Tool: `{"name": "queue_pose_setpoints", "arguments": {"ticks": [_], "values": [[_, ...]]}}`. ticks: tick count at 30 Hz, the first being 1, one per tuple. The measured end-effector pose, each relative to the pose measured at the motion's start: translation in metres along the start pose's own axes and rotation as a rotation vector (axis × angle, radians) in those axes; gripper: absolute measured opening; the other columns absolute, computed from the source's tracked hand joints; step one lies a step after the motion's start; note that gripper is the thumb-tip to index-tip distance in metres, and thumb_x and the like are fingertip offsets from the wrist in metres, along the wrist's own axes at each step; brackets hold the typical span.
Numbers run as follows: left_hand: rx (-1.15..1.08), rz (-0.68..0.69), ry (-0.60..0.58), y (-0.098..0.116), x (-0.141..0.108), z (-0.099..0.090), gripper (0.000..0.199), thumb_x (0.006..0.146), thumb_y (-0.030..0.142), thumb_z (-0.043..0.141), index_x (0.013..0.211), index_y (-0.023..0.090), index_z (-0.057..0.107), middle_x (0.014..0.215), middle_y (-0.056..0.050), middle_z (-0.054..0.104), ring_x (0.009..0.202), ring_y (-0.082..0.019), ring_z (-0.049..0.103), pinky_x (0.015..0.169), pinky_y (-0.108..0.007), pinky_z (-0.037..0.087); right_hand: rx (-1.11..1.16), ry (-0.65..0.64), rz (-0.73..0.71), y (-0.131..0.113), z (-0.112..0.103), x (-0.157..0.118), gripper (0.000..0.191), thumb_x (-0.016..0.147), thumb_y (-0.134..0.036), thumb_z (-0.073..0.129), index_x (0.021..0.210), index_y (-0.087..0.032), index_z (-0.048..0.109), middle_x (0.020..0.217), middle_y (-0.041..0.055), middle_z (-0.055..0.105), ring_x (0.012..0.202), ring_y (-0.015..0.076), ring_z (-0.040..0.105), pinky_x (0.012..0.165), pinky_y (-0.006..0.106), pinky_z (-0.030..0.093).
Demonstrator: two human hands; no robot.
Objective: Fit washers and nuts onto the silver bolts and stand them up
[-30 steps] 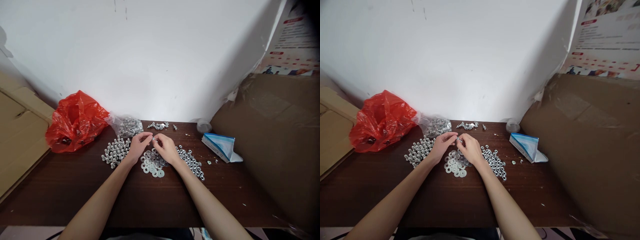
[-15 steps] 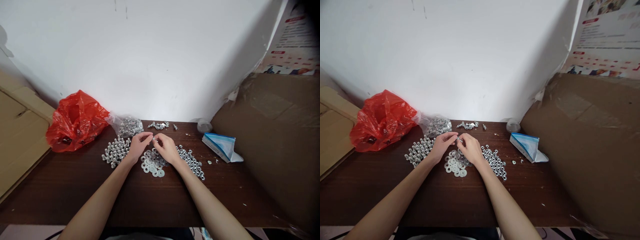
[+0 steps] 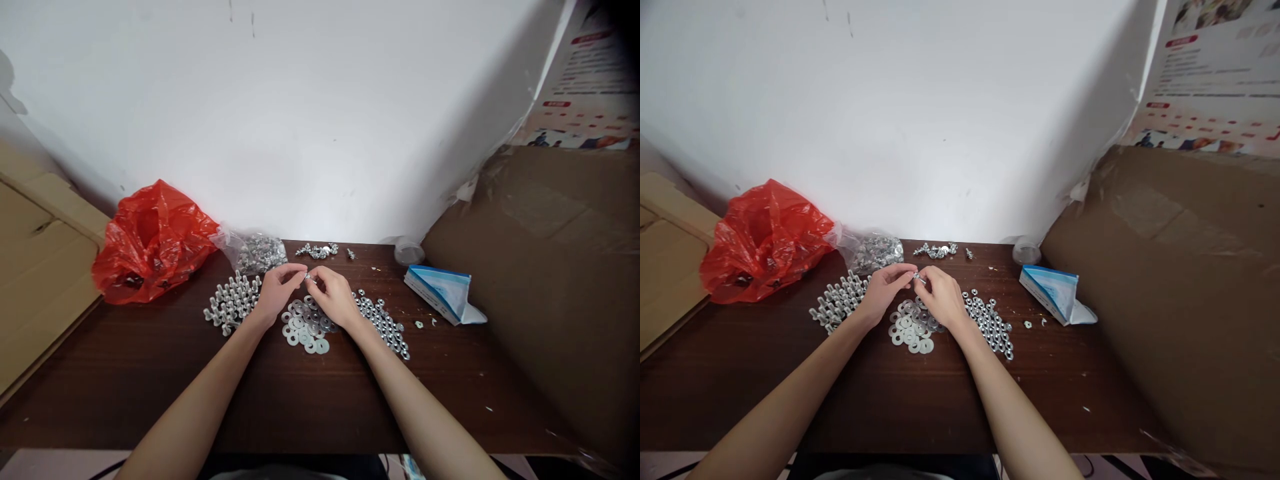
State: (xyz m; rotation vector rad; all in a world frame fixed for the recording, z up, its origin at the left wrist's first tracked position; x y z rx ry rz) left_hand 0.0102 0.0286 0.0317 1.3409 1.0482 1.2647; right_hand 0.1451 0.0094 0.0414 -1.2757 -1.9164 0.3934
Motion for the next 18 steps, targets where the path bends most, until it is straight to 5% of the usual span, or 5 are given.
{"name": "queue_pose_setpoints", "arguments": {"ticks": [12, 18], "values": [[0.009, 0.033, -0.015, 0.0033, 0.0011, -0.0005, 0.018, 0.066, 0.022, 0.068, 0.083, 0.015, 0.071, 0.086, -0.005, 0.070, 0.079, -0.015, 0.062, 0.079, -0.029, 0.048, -0.004, -0.002, -0.011, 0.0017, 0.0019, -0.0010, 0.012, 0.087, -0.028, 0.048, 0.082, -0.021, 0.056, 0.077, 0.0010, 0.060, 0.070, 0.0161, 0.055, 0.068, 0.026, 0.040], [0.143, 0.039, 0.030, 0.0015, 0.0027, -0.0053, 0.023, 0.071, 0.033, 0.068, 0.084, 0.015, 0.072, 0.086, -0.006, 0.071, 0.080, -0.017, 0.062, 0.077, -0.030, 0.048, -0.009, -0.008, -0.005, -0.0006, 0.0010, -0.0005, 0.013, 0.087, -0.028, 0.047, 0.080, -0.020, 0.055, 0.075, 0.0003, 0.059, 0.067, 0.0153, 0.054, 0.066, 0.025, 0.039]]}}
Point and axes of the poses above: each hand's wrist, its own x-axis towards the middle knuckle, its own z-axis out of the palm, y = z × x, the point moved 5 cm from there along x, towards the middle knuckle
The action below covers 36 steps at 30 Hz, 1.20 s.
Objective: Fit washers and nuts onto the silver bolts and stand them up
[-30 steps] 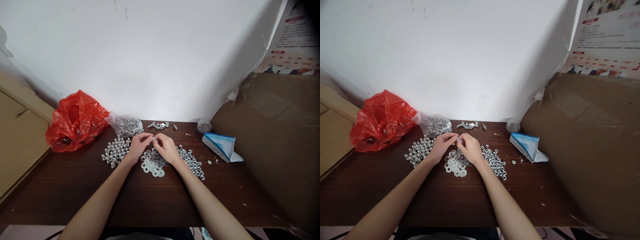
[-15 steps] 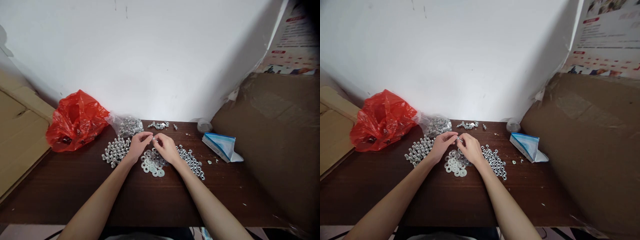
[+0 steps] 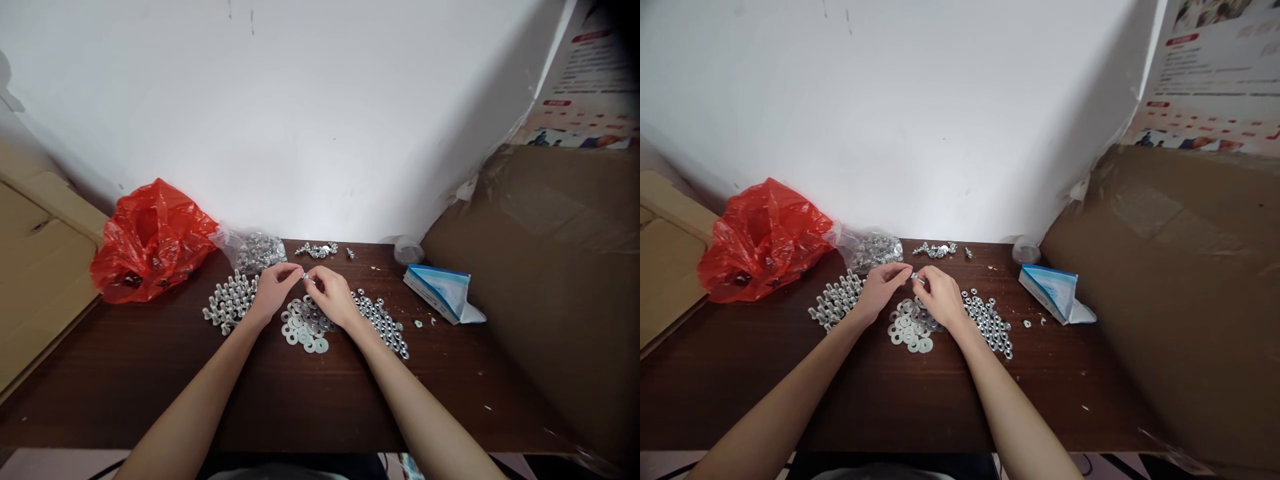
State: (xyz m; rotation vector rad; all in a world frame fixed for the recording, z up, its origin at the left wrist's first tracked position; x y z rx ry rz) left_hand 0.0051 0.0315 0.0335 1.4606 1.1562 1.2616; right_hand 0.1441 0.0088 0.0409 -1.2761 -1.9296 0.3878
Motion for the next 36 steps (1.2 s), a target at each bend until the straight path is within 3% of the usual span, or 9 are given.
{"name": "queue_pose_setpoints", "arguments": {"ticks": [10, 36], "values": [[-0.015, 0.004, -0.046, 0.0026, -0.0030, 0.0062, 0.020, 0.070, 0.033, 0.067, 0.078, 0.016, 0.073, 0.074, -0.004, 0.070, 0.069, -0.016, 0.060, 0.070, -0.029, 0.048, -0.008, 0.007, -0.014, 0.0012, 0.0003, -0.0006, 0.014, 0.087, -0.028, 0.046, 0.080, -0.021, 0.056, 0.076, 0.0008, 0.059, 0.068, 0.0155, 0.054, 0.066, 0.025, 0.039], [-0.127, -0.062, -0.027, -0.0005, -0.0026, 0.0063, 0.019, 0.063, 0.020, 0.068, 0.081, 0.014, 0.069, 0.082, -0.004, 0.070, 0.074, -0.015, 0.062, 0.074, -0.029, 0.049, -0.014, -0.008, -0.001, 0.0029, 0.0014, -0.0006, 0.011, 0.086, -0.027, 0.048, 0.084, -0.021, 0.057, 0.078, 0.0014, 0.062, 0.072, 0.0165, 0.056, 0.070, 0.026, 0.040]]}}
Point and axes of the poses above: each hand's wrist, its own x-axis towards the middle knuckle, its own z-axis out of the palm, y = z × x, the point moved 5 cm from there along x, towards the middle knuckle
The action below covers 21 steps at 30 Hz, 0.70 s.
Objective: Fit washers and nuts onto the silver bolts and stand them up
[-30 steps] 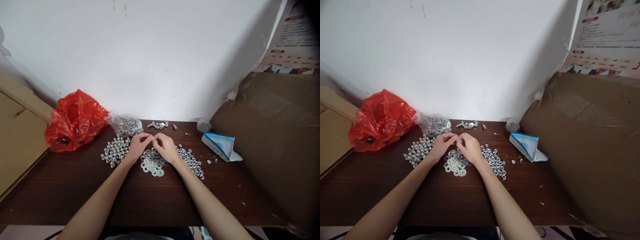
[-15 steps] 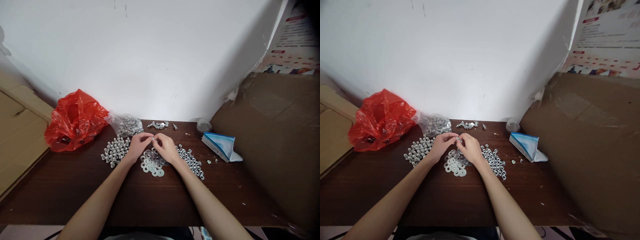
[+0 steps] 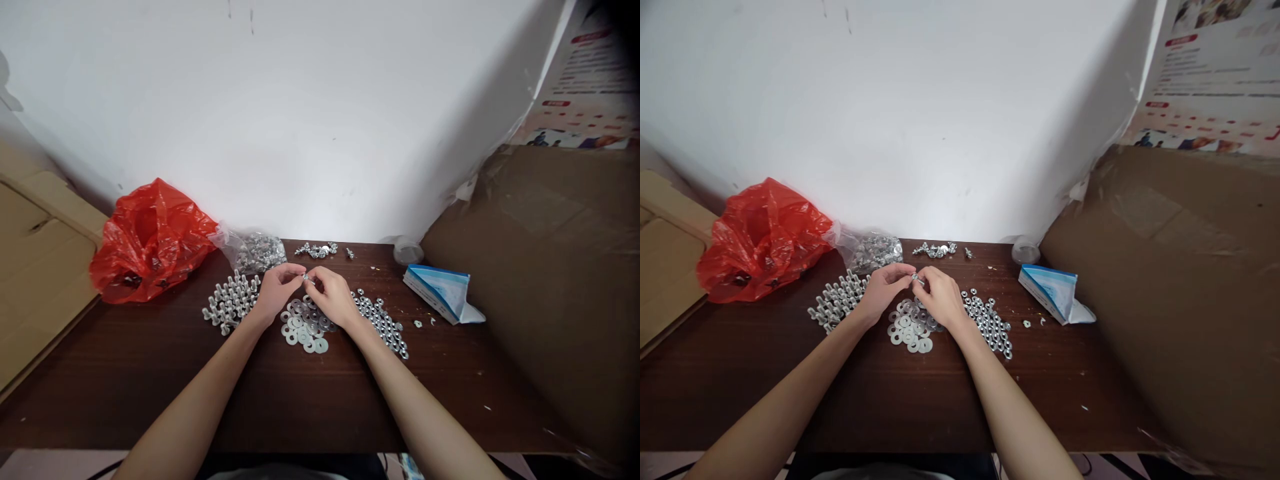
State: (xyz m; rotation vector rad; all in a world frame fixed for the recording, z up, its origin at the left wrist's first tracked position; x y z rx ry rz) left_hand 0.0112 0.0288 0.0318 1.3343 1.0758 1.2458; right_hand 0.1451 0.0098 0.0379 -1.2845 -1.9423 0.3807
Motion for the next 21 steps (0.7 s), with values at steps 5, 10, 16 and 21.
{"name": "queue_pose_setpoints", "arguments": {"ticks": [5, 10, 16, 21], "values": [[-0.024, -0.020, -0.018, -0.0013, 0.0004, 0.0006, 0.020, 0.062, 0.016, 0.066, 0.082, 0.013, 0.068, 0.083, -0.004, 0.069, 0.074, -0.013, 0.061, 0.074, -0.028, 0.048, -0.002, -0.006, 0.002, -0.0004, -0.0001, 0.0000, 0.011, 0.086, -0.028, 0.048, 0.083, -0.021, 0.056, 0.076, 0.0007, 0.061, 0.070, 0.0161, 0.056, 0.067, 0.026, 0.040], [-0.029, -0.008, 0.010, -0.0014, 0.0000, -0.0004, 0.023, 0.067, 0.022, 0.067, 0.088, 0.014, 0.068, 0.085, -0.005, 0.068, 0.075, -0.014, 0.060, 0.072, -0.027, 0.048, 0.003, -0.001, -0.005, -0.0012, -0.0009, 0.0000, 0.012, 0.087, -0.028, 0.048, 0.080, -0.021, 0.056, 0.077, 0.0006, 0.060, 0.070, 0.0159, 0.055, 0.067, 0.026, 0.040], [-0.011, -0.018, -0.007, -0.0031, -0.0007, -0.0003, 0.026, 0.066, 0.028, 0.072, 0.088, 0.014, 0.068, 0.079, -0.004, 0.067, 0.071, -0.013, 0.059, 0.069, -0.027, 0.046, 0.002, 0.001, -0.008, -0.0029, -0.0016, 0.0002, 0.015, 0.088, -0.030, 0.047, 0.079, -0.021, 0.056, 0.076, 0.0004, 0.060, 0.069, 0.0156, 0.055, 0.067, 0.025, 0.040], [-0.034, -0.019, -0.010, -0.0036, -0.0001, -0.0009, 0.024, 0.066, 0.027, 0.072, 0.086, 0.014, 0.068, 0.081, -0.004, 0.069, 0.074, -0.014, 0.061, 0.074, -0.029, 0.048, -0.002, 0.009, -0.006, -0.0022, -0.0008, 0.0002, 0.014, 0.087, -0.029, 0.048, 0.080, -0.021, 0.056, 0.075, 0.0002, 0.060, 0.068, 0.0152, 0.055, 0.066, 0.025, 0.039]]}}
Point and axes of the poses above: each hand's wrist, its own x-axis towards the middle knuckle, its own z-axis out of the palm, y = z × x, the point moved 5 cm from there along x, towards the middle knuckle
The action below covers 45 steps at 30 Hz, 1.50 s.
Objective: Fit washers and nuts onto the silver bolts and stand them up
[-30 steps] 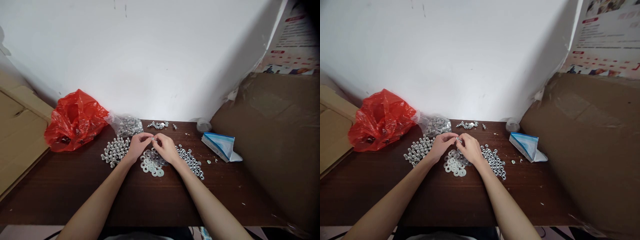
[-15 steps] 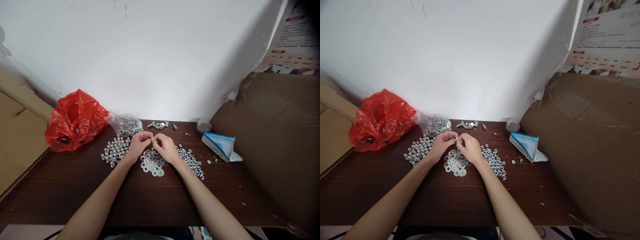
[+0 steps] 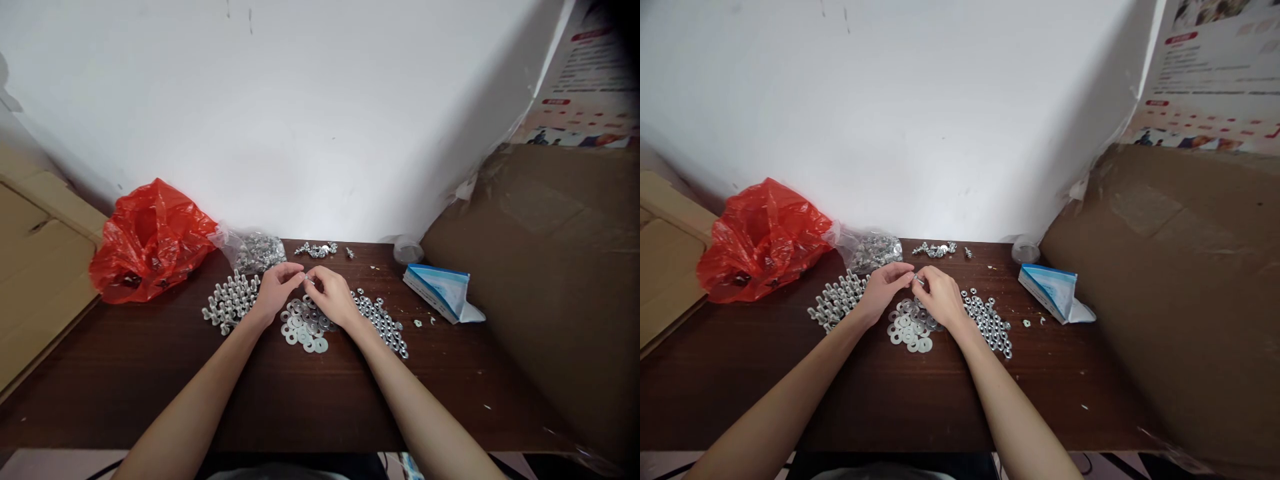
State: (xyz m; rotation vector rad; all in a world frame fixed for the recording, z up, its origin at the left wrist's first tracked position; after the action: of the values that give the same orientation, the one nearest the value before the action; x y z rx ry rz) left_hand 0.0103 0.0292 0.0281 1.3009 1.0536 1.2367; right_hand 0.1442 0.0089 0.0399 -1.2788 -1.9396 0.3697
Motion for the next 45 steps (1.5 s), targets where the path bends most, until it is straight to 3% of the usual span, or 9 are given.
{"name": "queue_pose_setpoints", "arguments": {"ticks": [18, 26, 31, 45], "values": [[-0.047, 0.047, -0.053, 0.0026, 0.0009, 0.0020, 0.022, 0.065, 0.019, 0.070, 0.086, 0.015, 0.065, 0.084, -0.004, 0.068, 0.085, -0.016, 0.064, 0.089, -0.034, 0.048, -0.006, -0.006, 0.016, 0.0023, 0.0003, 0.0005, 0.012, 0.086, -0.029, 0.049, 0.081, -0.020, 0.055, 0.077, 0.0006, 0.061, 0.070, 0.0156, 0.055, 0.067, 0.025, 0.039], [0.017, 0.058, 0.033, 0.0002, 0.0019, -0.0023, 0.026, 0.069, 0.029, 0.069, 0.090, 0.014, 0.067, 0.088, -0.005, 0.068, 0.079, -0.015, 0.061, 0.077, -0.029, 0.048, -0.002, 0.011, 0.022, 0.0023, -0.0016, 0.0010, 0.012, 0.086, -0.029, 0.049, 0.081, -0.020, 0.056, 0.077, 0.0005, 0.061, 0.066, 0.0150, 0.053, 0.064, 0.025, 0.037], [0.114, 0.024, -0.011, 0.0018, -0.0001, 0.0008, 0.025, 0.072, 0.036, 0.066, 0.079, 0.012, 0.069, 0.075, -0.004, 0.067, 0.067, -0.013, 0.056, 0.066, -0.026, 0.045, 0.003, 0.007, 0.007, 0.0001, -0.0018, 0.0007, 0.013, 0.087, -0.028, 0.048, 0.079, -0.020, 0.055, 0.075, 0.0001, 0.059, 0.067, 0.0149, 0.054, 0.065, 0.025, 0.038], [0.127, 0.082, -0.043, 0.0067, -0.0001, 0.0022, 0.018, 0.070, 0.029, 0.065, 0.077, 0.014, 0.070, 0.075, -0.004, 0.069, 0.069, -0.015, 0.059, 0.069, -0.027, 0.047, -0.019, -0.016, 0.021, 0.0002, -0.0009, -0.0002, 0.013, 0.087, -0.029, 0.048, 0.082, -0.021, 0.056, 0.073, -0.0007, 0.059, 0.064, 0.0147, 0.053, 0.063, 0.025, 0.037]]}}
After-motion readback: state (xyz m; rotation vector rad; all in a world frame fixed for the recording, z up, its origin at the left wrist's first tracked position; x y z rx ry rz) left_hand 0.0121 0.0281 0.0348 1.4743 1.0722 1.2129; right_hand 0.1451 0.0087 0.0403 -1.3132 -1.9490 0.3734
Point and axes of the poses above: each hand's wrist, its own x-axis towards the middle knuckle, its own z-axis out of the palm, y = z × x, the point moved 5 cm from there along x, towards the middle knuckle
